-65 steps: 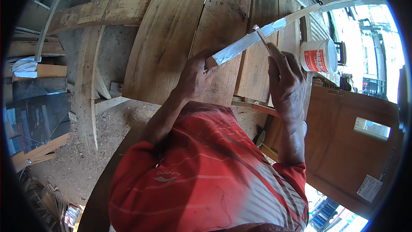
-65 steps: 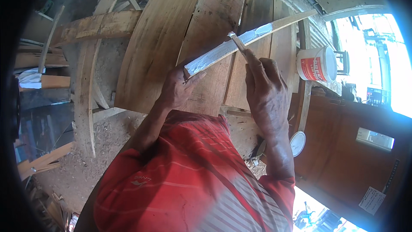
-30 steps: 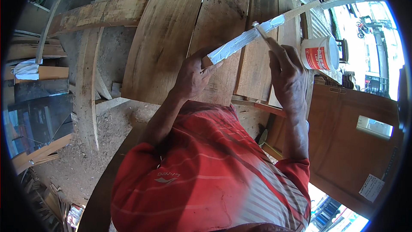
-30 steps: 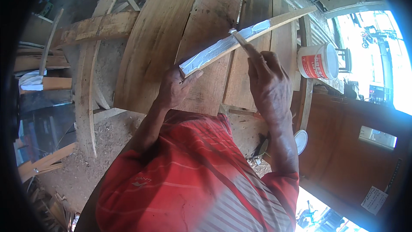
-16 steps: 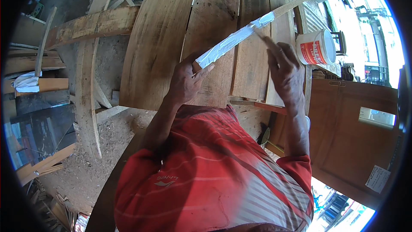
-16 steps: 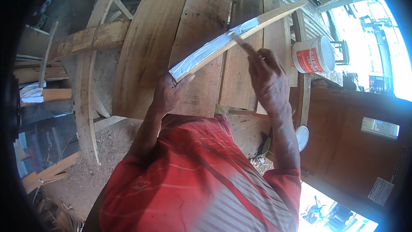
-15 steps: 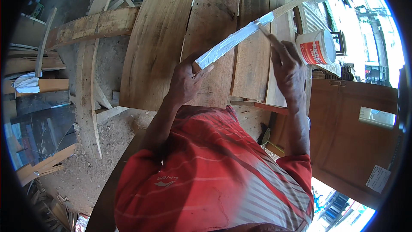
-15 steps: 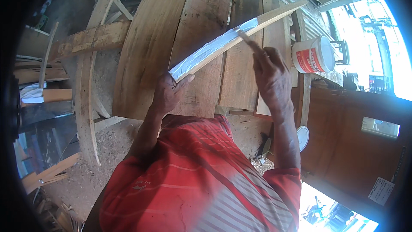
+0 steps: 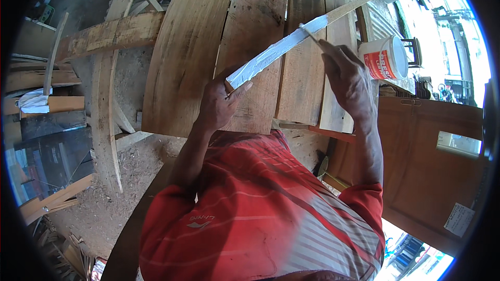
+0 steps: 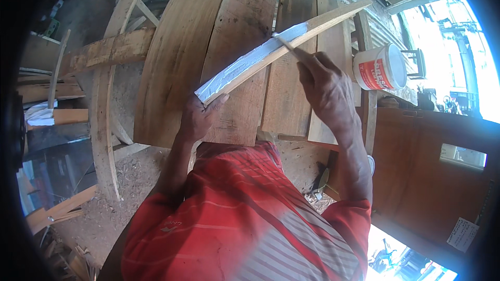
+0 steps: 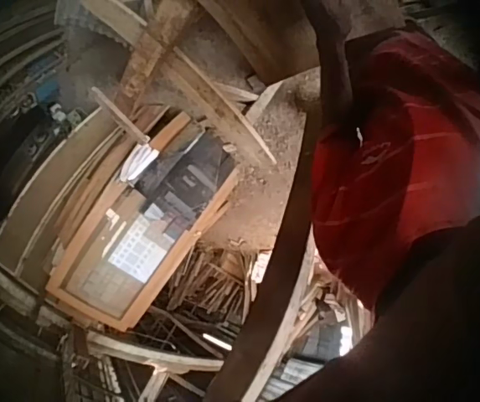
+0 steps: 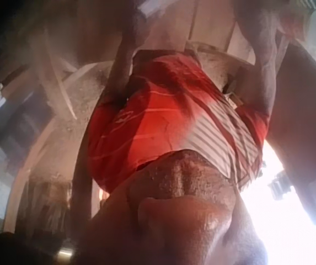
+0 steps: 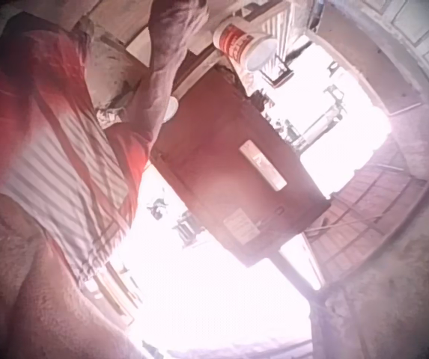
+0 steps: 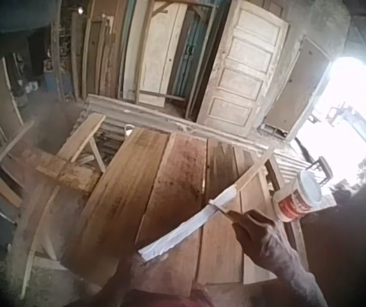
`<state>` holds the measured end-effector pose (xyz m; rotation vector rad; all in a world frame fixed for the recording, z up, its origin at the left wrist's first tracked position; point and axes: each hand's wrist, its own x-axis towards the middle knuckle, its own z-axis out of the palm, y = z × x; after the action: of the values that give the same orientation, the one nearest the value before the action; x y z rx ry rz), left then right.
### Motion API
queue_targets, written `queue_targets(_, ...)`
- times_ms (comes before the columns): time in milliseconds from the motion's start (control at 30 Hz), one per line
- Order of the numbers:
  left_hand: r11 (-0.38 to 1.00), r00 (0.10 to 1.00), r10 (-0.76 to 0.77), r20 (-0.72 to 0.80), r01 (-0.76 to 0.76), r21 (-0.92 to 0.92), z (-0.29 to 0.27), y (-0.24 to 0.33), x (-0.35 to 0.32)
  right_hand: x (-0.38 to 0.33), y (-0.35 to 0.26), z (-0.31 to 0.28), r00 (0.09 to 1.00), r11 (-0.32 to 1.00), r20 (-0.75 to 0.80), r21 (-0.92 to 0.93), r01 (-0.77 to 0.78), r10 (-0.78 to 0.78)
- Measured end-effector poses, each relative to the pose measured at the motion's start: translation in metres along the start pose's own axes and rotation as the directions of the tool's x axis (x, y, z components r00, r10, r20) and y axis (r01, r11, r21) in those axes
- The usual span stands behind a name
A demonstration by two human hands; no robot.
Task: The person picks up wooden boards and spreads glue along their edges using a small stick dipped into a tub of glue.
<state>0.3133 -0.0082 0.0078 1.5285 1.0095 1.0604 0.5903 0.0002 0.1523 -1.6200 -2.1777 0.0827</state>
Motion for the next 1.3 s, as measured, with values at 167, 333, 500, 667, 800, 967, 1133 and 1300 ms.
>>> queue_targets(167,1.0,1.0,0.011,-0.016,-0.011,0.021,0.0,-0.003,-0.004,0.018,0.021,-0.008,0.997,0.997,-0.061,-0.048,-0.052,0.049)
queue_targets(333,0.999,1.0,0.011,-0.016,-0.011,0.043,-0.001,0.01,-0.001,0.01,0.012,-0.004,0.999,0.998,-0.031,0.061,-0.023,0.025)
queue_targets(500,0.999,0.999,0.039,-0.018,-0.039,0.008,0.0,0.007,-0.001,-0.012,-0.055,0.008,0.995,0.995,0.093,0.091,0.037,-0.045)
queue_targets(667,0.997,0.998,0.057,-0.021,-0.058,-0.049,-0.001,0.005,-0.001,-0.008,-0.064,0.003,0.987,0.975,0.157,0.223,0.008,-0.044)
queue_targets(800,0.998,0.998,0.067,-0.016,-0.067,0.008,-0.001,0.007,-0.001,0.001,-0.029,0.005,0.997,0.996,-0.018,0.052,-0.069,0.07)
queue_targets(967,0.994,0.995,0.104,-0.001,-0.104,0.034,-0.001,-0.001,0.001,-0.007,-0.063,0.001,0.995,0.994,0.089,0.096,-0.054,0.046)
queue_targets(1133,0.995,0.998,0.058,-0.025,-0.06,-0.081,-0.001,0.002,0.0,-0.002,-0.088,-0.007,0.986,0.983,0.15,0.161,-0.092,0.067)
queue_targets(1300,0.996,0.997,0.071,-0.005,-0.071,-0.045,-0.002,-0.003,0.001,-0.003,-0.073,0.001,0.993,0.997,0.102,0.056,-0.061,0.055)
